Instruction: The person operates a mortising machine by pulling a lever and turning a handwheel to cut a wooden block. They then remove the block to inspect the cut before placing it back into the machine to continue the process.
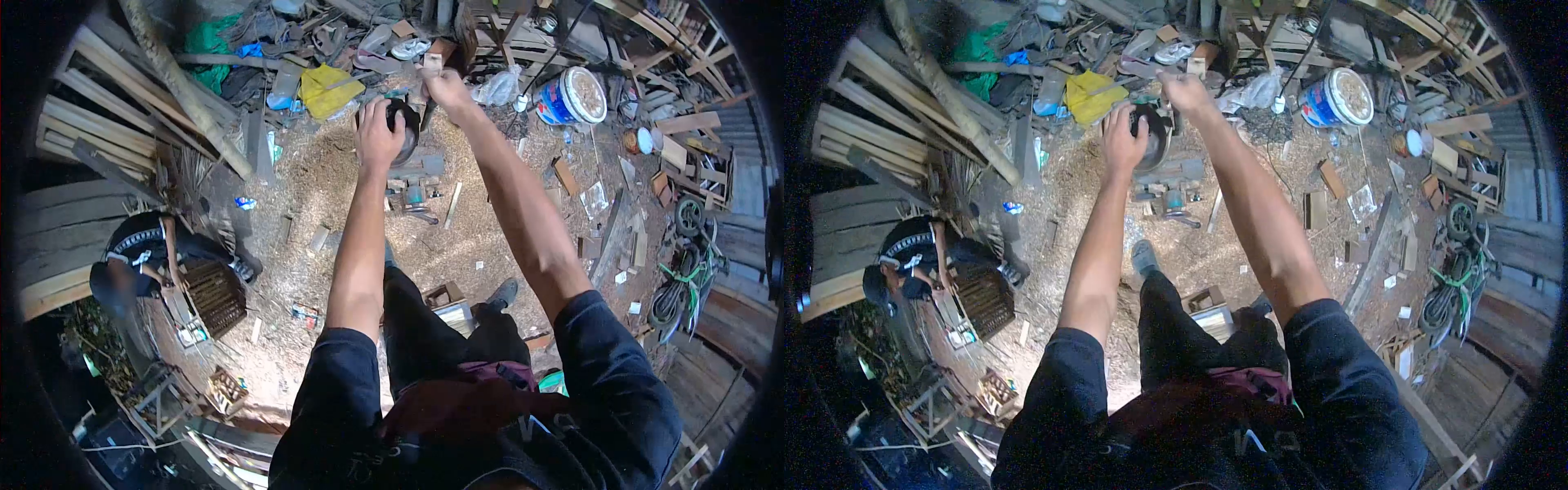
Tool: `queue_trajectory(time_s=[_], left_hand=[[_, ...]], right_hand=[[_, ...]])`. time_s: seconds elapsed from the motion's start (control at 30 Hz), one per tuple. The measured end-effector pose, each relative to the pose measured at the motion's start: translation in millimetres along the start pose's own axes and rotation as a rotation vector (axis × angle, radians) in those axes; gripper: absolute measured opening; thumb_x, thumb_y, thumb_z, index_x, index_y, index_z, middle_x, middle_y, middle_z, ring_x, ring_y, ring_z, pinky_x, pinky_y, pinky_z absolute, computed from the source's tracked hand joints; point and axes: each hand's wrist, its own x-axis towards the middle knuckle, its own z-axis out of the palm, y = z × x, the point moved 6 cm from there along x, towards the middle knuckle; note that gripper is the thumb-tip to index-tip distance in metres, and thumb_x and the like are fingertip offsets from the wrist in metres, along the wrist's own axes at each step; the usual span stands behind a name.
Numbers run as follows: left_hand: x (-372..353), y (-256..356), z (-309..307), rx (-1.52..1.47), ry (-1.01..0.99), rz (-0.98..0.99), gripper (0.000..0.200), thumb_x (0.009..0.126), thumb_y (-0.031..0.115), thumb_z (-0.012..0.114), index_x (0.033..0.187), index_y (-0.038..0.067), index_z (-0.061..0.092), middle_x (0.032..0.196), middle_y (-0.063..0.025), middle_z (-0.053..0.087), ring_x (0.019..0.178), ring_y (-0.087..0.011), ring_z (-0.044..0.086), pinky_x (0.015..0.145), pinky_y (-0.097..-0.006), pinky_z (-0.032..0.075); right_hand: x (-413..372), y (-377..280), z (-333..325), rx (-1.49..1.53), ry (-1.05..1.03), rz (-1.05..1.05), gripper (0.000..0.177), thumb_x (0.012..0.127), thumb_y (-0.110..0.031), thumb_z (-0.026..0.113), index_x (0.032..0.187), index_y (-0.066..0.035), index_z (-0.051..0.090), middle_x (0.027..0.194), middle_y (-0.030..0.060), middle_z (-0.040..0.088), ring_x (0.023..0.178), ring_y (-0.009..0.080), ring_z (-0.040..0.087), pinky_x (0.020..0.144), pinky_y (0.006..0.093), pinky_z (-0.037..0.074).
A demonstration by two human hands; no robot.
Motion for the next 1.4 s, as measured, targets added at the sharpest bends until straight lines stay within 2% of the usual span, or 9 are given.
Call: queue_trajectory(time_s=[0.27, 0.4, 0.47, 0.57, 0.7, 0.8, 0.9, 1.07, 1.4], left_hand=[[-5, -6, 6, 0.046, -0.089, -0.040, 0.033, 0.084, 0.024, 0.060, 0.112, 0.005, 0.057, 0.121, -0.0115, 0.057, 0.115, -0.0324, 0.051, 0.101, -0.0458, 0.033], [-5, -8, 8, 0.065, -0.097, -0.035, 0.035, 0.085, 0.027, 0.060, 0.114, 0.007, 0.056, 0.122, -0.0108, 0.057, 0.117, -0.0316, 0.050, 0.102, -0.0462, 0.032], [-8, -10, 10, 0.048, -0.111, -0.050, 0.034, 0.086, 0.028, 0.058, 0.114, 0.007, 0.056, 0.124, -0.0113, 0.055, 0.119, -0.0307, 0.048, 0.106, -0.0482, 0.028], [-11, -10, 11, 0.030, -0.121, -0.052, 0.034, 0.086, 0.027, 0.057, 0.113, 0.007, 0.055, 0.125, -0.0120, 0.054, 0.121, -0.0305, 0.047, 0.108, -0.0490, 0.027], [-10, -9, 9, 0.029, -0.119, -0.033, 0.036, 0.084, 0.028, 0.059, 0.114, 0.007, 0.055, 0.125, -0.0118, 0.054, 0.120, -0.0301, 0.047, 0.107, -0.0490, 0.027], [-9, -8, 7, 0.045, -0.131, -0.030, 0.038, 0.083, 0.028, 0.060, 0.114, 0.007, 0.055, 0.125, -0.0112, 0.054, 0.121, -0.0293, 0.046, 0.108, -0.0493, 0.027], [-8, -7, 8, 0.046, -0.148, -0.062, 0.039, 0.083, 0.028, 0.061, 0.115, 0.007, 0.054, 0.127, -0.0105, 0.052, 0.123, -0.0285, 0.045, 0.109, -0.0498, 0.025], [-8, -7, 9, 0.057, -0.208, -0.100, 0.041, 0.083, 0.029, 0.060, 0.117, 0.007, 0.053, 0.131, -0.0104, 0.049, 0.126, -0.0288, 0.042, 0.110, -0.0509, 0.023], [-1, -3, 4, 0.052, -0.186, -0.092, 0.041, 0.082, 0.025, 0.062, 0.118, 0.007, 0.053, 0.130, -0.0112, 0.051, 0.123, -0.0313, 0.045, 0.106, -0.0500, 0.028]], right_hand=[[-41, 34, 20, 0.148, -0.094, 0.126, 0.051, 0.096, -0.039, 0.049, 0.065, -0.001, 0.065, 0.055, 0.0064, 0.057, 0.046, 0.0167, 0.051, 0.047, 0.0340, 0.038], [-41, 24, 16, -0.772, 0.048, -0.297, 0.038, 0.081, -0.031, 0.054, 0.073, 0.003, 0.069, 0.076, 0.0251, 0.066, 0.073, 0.0360, 0.068, 0.066, 0.0432, 0.050], [-57, 6, 16, -0.733, -0.230, 0.118, 0.038, 0.072, -0.028, 0.053, 0.087, 0.002, 0.070, 0.091, 0.0286, 0.064, 0.089, 0.0402, 0.066, 0.077, 0.0436, 0.051], [-55, 7, 23, -0.893, -0.432, 0.146, 0.036, 0.073, -0.027, 0.052, 0.088, 0.000, 0.070, 0.084, 0.0260, 0.066, 0.082, 0.0367, 0.068, 0.069, 0.0424, 0.052], [-61, 5, 21, -0.886, -0.379, 0.241, 0.028, 0.073, -0.022, 0.051, 0.072, 0.003, 0.065, 0.065, 0.0171, 0.063, 0.053, 0.0254, 0.063, 0.050, 0.0406, 0.048], [-59, 10, 23, -0.830, -0.422, 0.186, 0.027, 0.071, -0.020, 0.053, 0.066, 0.004, 0.063, 0.059, 0.0160, 0.060, 0.049, 0.0234, 0.061, 0.047, 0.0393, 0.046], [-55, 16, 26, -0.826, -0.500, 0.049, 0.026, 0.069, -0.020, 0.055, 0.063, 0.003, 0.064, 0.059, 0.0170, 0.061, 0.050, 0.0251, 0.061, 0.048, 0.0396, 0.046], [-50, 34, 25, -0.719, -0.433, 0.315, 0.031, 0.071, -0.024, 0.054, 0.067, 0.004, 0.067, 0.061, 0.0159, 0.063, 0.054, 0.0252, 0.063, 0.051, 0.0388, 0.048], [-33, 51, 31, -0.699, -0.516, 0.368, 0.025, 0.072, -0.019, 0.052, 0.061, 0.002, 0.060, 0.057, 0.0142, 0.055, 0.048, 0.0226, 0.051, 0.046, 0.0416, 0.041]])
